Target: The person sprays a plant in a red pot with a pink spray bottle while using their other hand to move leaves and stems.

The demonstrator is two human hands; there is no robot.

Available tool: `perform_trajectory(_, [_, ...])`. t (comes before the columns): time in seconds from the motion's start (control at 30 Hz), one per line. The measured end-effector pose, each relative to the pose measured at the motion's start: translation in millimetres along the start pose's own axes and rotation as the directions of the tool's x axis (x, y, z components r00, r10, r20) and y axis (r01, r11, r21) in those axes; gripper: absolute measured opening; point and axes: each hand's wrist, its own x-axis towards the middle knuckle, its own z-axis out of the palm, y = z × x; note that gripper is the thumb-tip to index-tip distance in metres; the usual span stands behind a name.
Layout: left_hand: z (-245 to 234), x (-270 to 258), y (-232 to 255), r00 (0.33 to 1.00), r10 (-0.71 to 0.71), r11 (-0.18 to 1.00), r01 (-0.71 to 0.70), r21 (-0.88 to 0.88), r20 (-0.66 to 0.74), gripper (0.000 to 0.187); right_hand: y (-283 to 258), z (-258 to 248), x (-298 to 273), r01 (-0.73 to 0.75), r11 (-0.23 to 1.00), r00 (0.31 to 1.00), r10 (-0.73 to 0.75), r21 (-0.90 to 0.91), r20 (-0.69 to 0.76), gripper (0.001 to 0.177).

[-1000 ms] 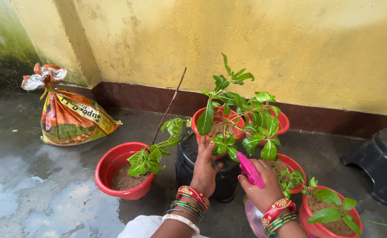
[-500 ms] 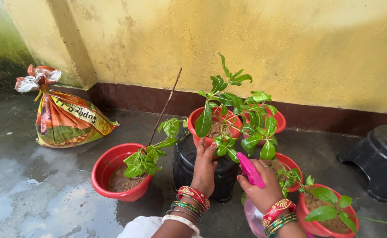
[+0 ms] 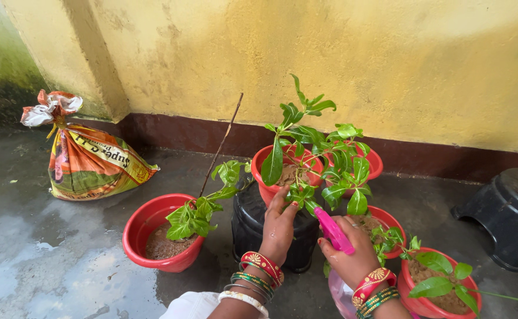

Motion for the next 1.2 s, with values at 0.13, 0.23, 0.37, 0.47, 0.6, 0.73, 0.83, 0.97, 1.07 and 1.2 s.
perform_trajectory(0.13, [-3.6,13.3,-5.5,1.0,0.017,0.963,-0.012,-0.27,0.014,0.049,-6.0,-1.1,0.8,0.027,0.997,1.0,-0.026,0.07,-0.008,0.032])
perform_trajectory(0.23, [-17.4,18.4,0.0,0.991,0.023,0.918,-0.072,-0.389,-0.128,0.044,-15.4,0.9,3.0,0.061,0.995,0.997,-0.056,0.079,-0.053,0.034])
perform_trajectory(0.37, [-27.7,18.0,15.0,0.973,0.159,0.795,-0.227,-0.563,-0.167,0.051,-27.9,8.8,10.1,0.124,0.987,0.986,-0.111,0.103,-0.125,0.04])
perform_trajectory(0.47, [-26.4,19.9,28.3,0.973,0.165,0.848,-0.224,-0.48,-0.163,0.05,-33.6,17.3,14.0,0.148,0.971,0.984,-0.126,0.188,-0.124,0.041])
perform_trajectory(0.6, [-29.1,29.5,40.3,0.979,0.191,0.889,-0.203,-0.41,-0.072,0.042,-39.0,29.1,19.0,0.199,0.936,0.97,-0.146,0.29,-0.195,0.043])
perform_trajectory(0.73, [-36.2,29.3,32.9,0.993,0.085,0.955,-0.105,-0.277,-0.085,0.034,-43.2,30.9,26.1,0.275,0.922,0.951,-0.22,0.271,-0.215,0.041])
perform_trajectory(0.83, [-34.2,25.9,25.0,0.999,0.002,0.913,-0.02,-0.408,-0.044,0.032,-47.3,29.5,26.1,0.174,0.94,0.977,-0.128,0.293,-0.17,0.042])
perform_trajectory(0.97, [-38.7,25.2,27.0,0.999,0.045,0.884,-0.039,-0.466,0.002,0.033,-51.6,30.0,25.6,0.132,0.945,0.984,-0.09,0.298,-0.151,0.042])
perform_trajectory(1.07, [-40.3,21.7,30.9,0.997,0.062,0.888,-0.039,-0.459,0.035,0.035,-50.9,29.4,23.3,0.103,0.959,0.989,-0.07,0.266,-0.129,0.038])
perform_trajectory(1.2, [-38.0,17.2,34.5,0.998,0.038,0.9,-0.014,-0.436,0.046,0.037,-48.5,31.7,20.8,0.048,0.942,0.992,-0.006,0.332,-0.127,0.042])
